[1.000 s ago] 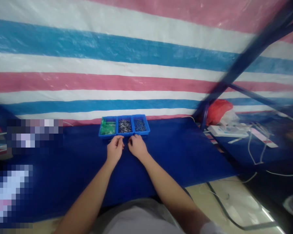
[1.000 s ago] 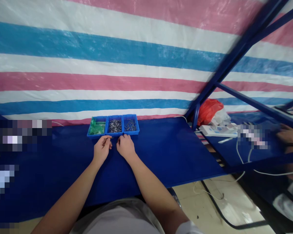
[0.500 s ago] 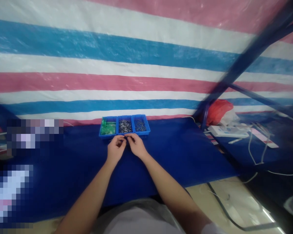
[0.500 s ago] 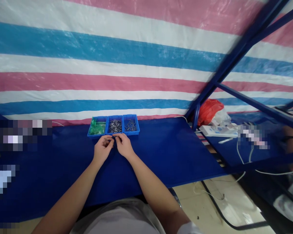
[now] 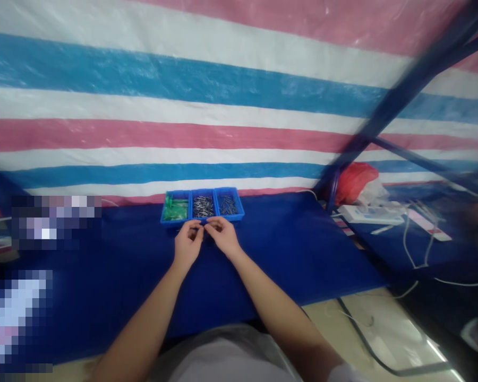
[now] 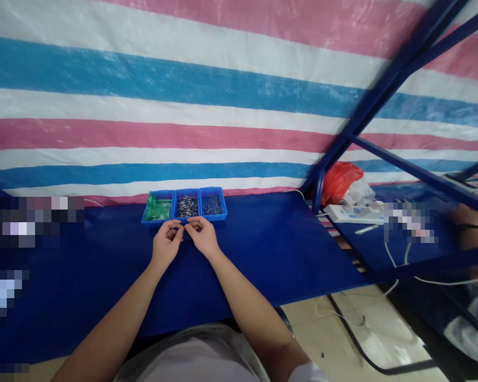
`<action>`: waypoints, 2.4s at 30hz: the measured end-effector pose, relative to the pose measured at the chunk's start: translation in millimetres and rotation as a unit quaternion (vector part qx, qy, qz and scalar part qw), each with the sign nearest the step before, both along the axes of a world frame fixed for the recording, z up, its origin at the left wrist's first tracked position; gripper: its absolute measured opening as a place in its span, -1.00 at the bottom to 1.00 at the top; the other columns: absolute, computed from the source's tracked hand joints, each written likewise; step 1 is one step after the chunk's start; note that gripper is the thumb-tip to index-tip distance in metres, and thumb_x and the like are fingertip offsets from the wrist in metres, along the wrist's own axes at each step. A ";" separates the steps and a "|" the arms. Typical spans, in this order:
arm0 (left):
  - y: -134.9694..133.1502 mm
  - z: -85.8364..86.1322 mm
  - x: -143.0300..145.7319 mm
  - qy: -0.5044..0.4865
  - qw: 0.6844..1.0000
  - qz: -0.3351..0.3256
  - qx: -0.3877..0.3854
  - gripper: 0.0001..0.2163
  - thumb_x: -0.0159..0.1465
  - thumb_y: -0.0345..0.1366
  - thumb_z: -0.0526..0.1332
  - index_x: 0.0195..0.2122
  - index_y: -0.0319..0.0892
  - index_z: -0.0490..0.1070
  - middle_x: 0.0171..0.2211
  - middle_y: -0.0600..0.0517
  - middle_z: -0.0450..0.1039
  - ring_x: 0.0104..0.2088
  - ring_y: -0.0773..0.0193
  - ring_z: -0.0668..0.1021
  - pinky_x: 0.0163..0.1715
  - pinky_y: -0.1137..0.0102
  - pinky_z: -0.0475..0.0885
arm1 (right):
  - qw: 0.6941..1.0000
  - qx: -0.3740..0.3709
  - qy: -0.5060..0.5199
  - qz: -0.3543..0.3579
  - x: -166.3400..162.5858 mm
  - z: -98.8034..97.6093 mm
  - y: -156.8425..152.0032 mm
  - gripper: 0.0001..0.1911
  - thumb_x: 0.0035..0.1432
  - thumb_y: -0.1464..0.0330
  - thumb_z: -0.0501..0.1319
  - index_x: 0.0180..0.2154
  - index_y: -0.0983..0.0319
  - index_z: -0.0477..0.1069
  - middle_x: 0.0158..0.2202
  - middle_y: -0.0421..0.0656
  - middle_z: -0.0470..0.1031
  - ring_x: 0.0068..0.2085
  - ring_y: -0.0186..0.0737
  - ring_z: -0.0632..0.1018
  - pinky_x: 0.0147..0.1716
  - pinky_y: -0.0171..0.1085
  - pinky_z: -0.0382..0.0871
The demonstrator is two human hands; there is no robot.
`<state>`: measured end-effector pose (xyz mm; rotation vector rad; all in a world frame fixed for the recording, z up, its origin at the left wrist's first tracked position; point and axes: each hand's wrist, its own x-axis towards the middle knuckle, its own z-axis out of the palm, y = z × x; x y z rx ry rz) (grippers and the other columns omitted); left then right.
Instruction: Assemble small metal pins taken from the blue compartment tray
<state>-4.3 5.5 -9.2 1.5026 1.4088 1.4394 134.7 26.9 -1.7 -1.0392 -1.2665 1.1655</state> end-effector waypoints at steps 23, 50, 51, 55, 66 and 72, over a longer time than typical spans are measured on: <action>0.2 -2.0 -2.1 -0.019 1.000 0.010 0.001 -0.68 0.24 -0.20 0.28 0.00 -0.12 0.39 -0.16 -0.02 0.53 -0.43 0.37 0.57 -0.34 0.40 0.53 | 0.994 0.041 -0.096 0.028 1.5 6.9 -5.0 -0.83 0.19 0.30 0.23 -0.24 0.22 0.53 -0.27 -0.14 0.61 -0.25 -0.21 0.59 -0.19 -0.25 0.44; 0.4 -2.3 -2.2 0.010 1.000 0.028 -0.005 -0.72 0.30 -0.13 0.22 -0.02 -0.12 0.42 -0.36 0.06 0.51 -0.47 0.34 0.54 -0.41 0.42 0.48 | 0.984 0.065 -0.166 0.020 2.5 12.0 -9.1 -0.81 0.25 0.24 0.17 -0.30 0.20 0.48 -0.34 -0.18 0.56 -0.30 -0.23 0.53 -0.26 -0.27 0.38; 0.1 -2.4 -2.1 0.010 1.000 0.029 -0.003 -0.71 0.29 -0.14 0.23 -0.01 -0.12 0.42 -0.34 0.05 0.51 -0.44 0.33 0.55 -0.39 0.42 0.49 | 0.984 0.061 -0.168 0.016 2.7 12.5 -9.1 -0.80 0.25 0.23 0.17 -0.31 0.20 0.47 -0.35 -0.18 0.55 -0.31 -0.23 0.53 -0.27 -0.27 0.37; -0.7 -1.7 -1.2 0.026 0.999 0.039 0.011 -0.70 0.24 -0.19 0.29 -0.02 -0.10 0.42 -0.34 0.08 0.48 -0.44 0.37 0.54 -0.37 0.44 0.47 | 0.985 0.045 -0.165 0.012 4.1 14.4 -8.7 -0.75 0.25 0.19 0.16 -0.33 0.20 0.47 -0.36 -0.19 0.54 -0.33 -0.23 0.50 -0.28 -0.28 0.35; -0.7 -0.5 0.3 -0.018 0.999 0.021 0.020 -0.67 0.23 -0.22 0.30 0.02 -0.11 0.41 -0.18 -0.01 0.55 -0.46 0.37 0.57 -0.38 0.40 0.55 | 0.984 0.046 -0.172 0.018 4.5 13.4 -7.8 -0.71 0.27 0.16 0.16 -0.36 0.20 0.51 -0.39 -0.20 0.55 -0.37 -0.24 0.50 -0.32 -0.29 0.33; 1.0 -1.2 -0.7 -0.018 1.000 0.021 0.002 -0.70 0.25 -0.20 0.27 0.00 -0.13 0.42 -0.20 -0.01 0.53 -0.44 0.36 0.56 -0.45 0.44 0.53 | 0.987 0.074 -0.139 0.018 3.3 9.2 -6.0 -0.80 0.22 0.25 0.23 -0.19 0.19 0.52 -0.25 -0.15 0.61 -0.26 -0.22 0.57 -0.23 -0.26 0.42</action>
